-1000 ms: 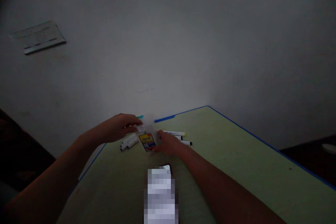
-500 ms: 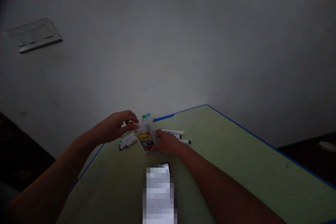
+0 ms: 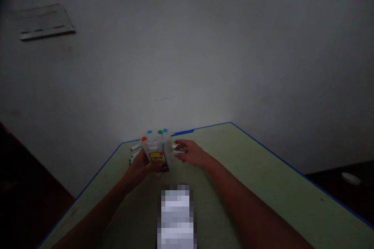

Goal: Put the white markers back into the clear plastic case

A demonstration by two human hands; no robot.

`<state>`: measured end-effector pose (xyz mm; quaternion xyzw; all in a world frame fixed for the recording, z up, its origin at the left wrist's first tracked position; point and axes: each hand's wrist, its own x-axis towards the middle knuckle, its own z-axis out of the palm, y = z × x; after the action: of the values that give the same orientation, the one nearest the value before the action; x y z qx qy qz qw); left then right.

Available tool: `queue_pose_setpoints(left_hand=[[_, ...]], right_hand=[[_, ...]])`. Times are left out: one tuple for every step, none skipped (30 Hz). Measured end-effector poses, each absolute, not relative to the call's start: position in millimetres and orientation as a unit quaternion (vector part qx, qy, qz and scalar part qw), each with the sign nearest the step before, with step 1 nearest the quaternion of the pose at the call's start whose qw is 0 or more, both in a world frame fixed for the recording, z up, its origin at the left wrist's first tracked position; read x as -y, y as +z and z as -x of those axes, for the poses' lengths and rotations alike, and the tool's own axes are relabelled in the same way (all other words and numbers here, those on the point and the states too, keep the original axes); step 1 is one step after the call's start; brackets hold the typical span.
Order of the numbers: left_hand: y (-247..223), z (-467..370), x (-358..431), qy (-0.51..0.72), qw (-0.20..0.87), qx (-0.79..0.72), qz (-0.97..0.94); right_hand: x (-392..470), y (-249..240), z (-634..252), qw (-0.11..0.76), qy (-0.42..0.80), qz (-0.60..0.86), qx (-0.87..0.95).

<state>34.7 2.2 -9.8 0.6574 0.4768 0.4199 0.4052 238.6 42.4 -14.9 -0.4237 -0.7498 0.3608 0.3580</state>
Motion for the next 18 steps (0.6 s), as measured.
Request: queue_pose_setpoints(left_hand=[[-11.6,-33.5,-1.7,0.417,0.408,-0.478,-0.657],[-12.0,-31.8,-0.7,0.411,0.411,-0.480,-0.657],[-11.4,-29.7,0.6,0.403,0.412,-0.483,-0.659],[-10.4,-27.4,2.1,0.397,0.411,-0.487,-0.661],[-9.3,-25.0,3.4,0.395,0.407,-0.489,-0.662],[-8.3,-22.8,4.6,0.394,0.404,-0.490,-0.664],[-7.7,-21.0,5.4,0.393,0.399,-0.491,-0.667],[-7.4,-19.5,6.0,0.391,0.394,-0.493,-0.670],[-7.3,-18.6,6.3,0.389,0.387,-0.496,-0.673],[-7.3,-18.1,6.5,0.386,0.381,-0.500,-0.675],[-7.4,-18.0,6.6,0.383,0.375,-0.505,-0.677],[-7.3,-18.1,6.7,0.379,0.371,-0.508,-0.679],[-7.3,-18.2,6.8,0.376,0.368,-0.510,-0.681],[-7.2,-18.3,6.9,0.373,0.366,-0.510,-0.683],[-7.1,-18.4,7.0,0.371,0.365,-0.510,-0.685],[-7.2,-18.3,7.0,0.371,0.364,-0.509,-0.686],[-7.5,-18.0,6.9,0.371,0.364,-0.509,-0.686],[-7.9,-17.7,6.7,0.372,0.364,-0.510,-0.685]], right_hand=[[-45.9,-13.5,-242.8,0.366,0.313,0.467,0.741],[-49.0,-12.9,-247.1,0.367,0.252,0.514,0.733],[-51.6,-12.8,-251.2,0.354,0.190,0.556,0.727],[-53.4,-13.5,-254.7,0.333,0.137,0.588,0.724],[-54.4,-14.6,-257.7,0.303,0.095,0.610,0.726],[-54.9,-16.1,-260.0,0.268,0.068,0.625,0.730],[-54.8,-17.9,-261.7,0.235,0.052,0.634,0.735],[-54.6,-19.8,-262.7,0.207,0.045,0.639,0.740],[-54.3,-21.7,-263.3,0.187,0.044,0.641,0.743],[-54.0,-23.5,-263.5,0.172,0.047,0.641,0.746],[-53.9,-25.2,-263.7,0.162,0.053,0.640,0.749],[-53.9,-26.7,-263.8,0.156,0.059,0.638,0.752],[-54.0,-27.8,-264.1,0.150,0.062,0.637,0.754],[-54.1,-28.5,-264.3,0.146,0.065,0.635,0.756],[-54.2,-28.8,-264.6,0.143,0.066,0.633,0.758],[-54.3,-28.6,-264.7,0.142,0.066,0.632,0.759],[-54.2,-27.9,-264.5,0.143,0.065,0.632,0.759],[-53.9,-26.8,-264.0,0.147,0.062,0.631,0.760]])
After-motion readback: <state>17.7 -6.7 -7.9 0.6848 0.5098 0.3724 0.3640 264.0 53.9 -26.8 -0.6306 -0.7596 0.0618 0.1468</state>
